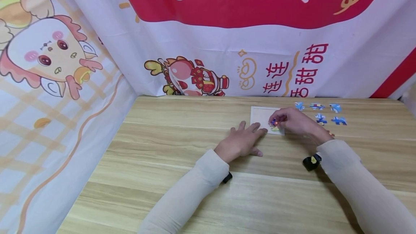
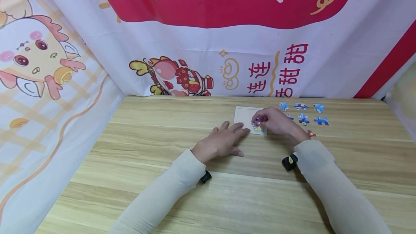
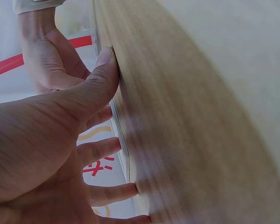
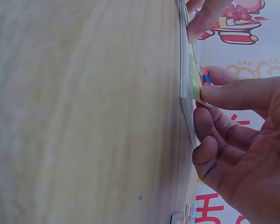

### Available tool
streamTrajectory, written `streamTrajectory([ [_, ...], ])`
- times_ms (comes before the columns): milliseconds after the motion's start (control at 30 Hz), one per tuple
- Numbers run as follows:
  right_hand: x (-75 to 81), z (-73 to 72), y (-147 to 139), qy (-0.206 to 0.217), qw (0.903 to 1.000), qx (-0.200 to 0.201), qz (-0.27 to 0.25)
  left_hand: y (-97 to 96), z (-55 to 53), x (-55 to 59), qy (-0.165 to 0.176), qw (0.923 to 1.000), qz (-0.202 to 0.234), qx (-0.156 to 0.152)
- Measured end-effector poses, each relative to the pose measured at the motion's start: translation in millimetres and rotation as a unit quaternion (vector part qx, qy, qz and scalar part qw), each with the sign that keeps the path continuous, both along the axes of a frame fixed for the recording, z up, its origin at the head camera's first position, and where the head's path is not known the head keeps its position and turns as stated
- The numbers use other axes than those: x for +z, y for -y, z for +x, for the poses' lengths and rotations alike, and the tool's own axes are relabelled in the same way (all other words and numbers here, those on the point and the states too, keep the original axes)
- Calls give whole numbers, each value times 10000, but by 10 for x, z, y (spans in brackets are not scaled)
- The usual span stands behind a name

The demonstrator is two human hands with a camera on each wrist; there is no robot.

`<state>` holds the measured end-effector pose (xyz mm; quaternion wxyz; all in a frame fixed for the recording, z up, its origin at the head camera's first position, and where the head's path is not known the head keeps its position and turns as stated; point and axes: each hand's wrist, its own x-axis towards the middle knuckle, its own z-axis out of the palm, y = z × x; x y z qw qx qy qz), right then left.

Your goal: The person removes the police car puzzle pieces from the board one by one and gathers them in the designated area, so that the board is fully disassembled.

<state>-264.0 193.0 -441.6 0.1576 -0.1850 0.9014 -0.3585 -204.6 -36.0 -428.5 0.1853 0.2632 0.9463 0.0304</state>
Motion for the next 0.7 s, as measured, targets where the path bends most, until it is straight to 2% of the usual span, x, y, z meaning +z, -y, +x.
streamTrajectory([
  [167,9,0,1,-63,10000,-44,16,2,-1,0,-7,10000,10,9],
  [467,46,13,-1,87,9999,-52,-78,0,7,17,24,10000,30,4],
  [700,98,33,-48,-40,9999,-63,69,6,9,28,36,10000,35,-17],
])
